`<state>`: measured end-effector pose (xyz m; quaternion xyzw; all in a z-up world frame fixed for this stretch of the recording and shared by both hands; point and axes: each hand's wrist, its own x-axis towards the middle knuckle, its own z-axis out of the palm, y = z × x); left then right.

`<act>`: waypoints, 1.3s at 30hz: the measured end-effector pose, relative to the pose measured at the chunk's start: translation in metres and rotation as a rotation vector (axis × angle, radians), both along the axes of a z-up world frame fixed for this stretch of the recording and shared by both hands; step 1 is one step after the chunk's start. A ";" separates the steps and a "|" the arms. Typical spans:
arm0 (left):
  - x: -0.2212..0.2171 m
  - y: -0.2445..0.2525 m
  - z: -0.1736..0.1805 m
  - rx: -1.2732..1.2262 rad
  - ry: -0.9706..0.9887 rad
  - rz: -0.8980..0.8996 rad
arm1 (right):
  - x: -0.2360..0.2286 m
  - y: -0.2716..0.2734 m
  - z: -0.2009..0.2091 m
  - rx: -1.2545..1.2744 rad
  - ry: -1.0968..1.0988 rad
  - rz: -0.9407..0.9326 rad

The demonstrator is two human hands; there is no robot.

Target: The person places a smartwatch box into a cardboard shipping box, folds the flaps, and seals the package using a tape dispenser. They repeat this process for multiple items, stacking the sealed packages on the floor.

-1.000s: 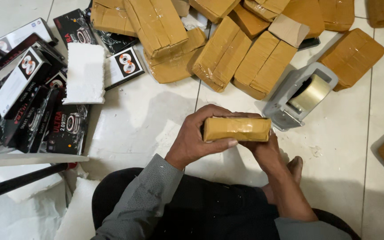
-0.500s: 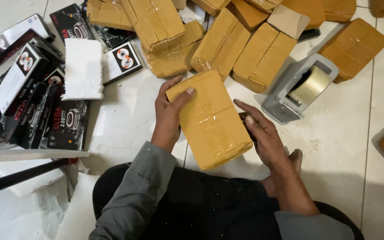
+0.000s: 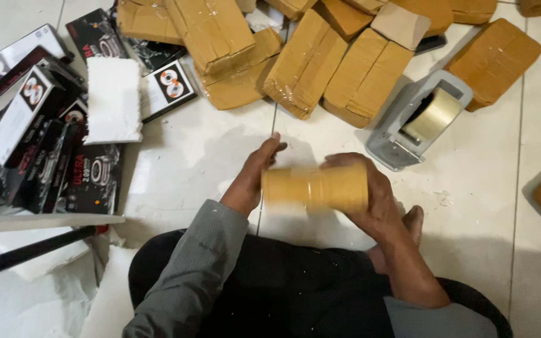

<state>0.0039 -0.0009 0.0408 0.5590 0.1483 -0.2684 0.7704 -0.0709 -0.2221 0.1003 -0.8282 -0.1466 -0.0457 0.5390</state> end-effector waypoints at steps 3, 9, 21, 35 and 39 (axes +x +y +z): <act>0.000 -0.003 0.008 0.008 -0.111 -0.084 | 0.004 -0.001 -0.002 0.020 0.423 -0.261; -0.008 -0.005 0.037 0.114 -0.225 -0.118 | 0.008 0.006 -0.008 0.163 0.530 -0.245; -0.021 -0.002 0.057 0.580 -0.878 -0.165 | -0.002 0.027 -0.015 0.158 0.725 -0.206; -0.021 -0.005 0.062 0.796 -1.069 -0.389 | -0.003 0.021 -0.052 0.162 0.459 -0.270; -0.021 -0.005 0.061 0.834 -1.063 -0.444 | 0.002 0.018 -0.044 0.318 0.649 -0.271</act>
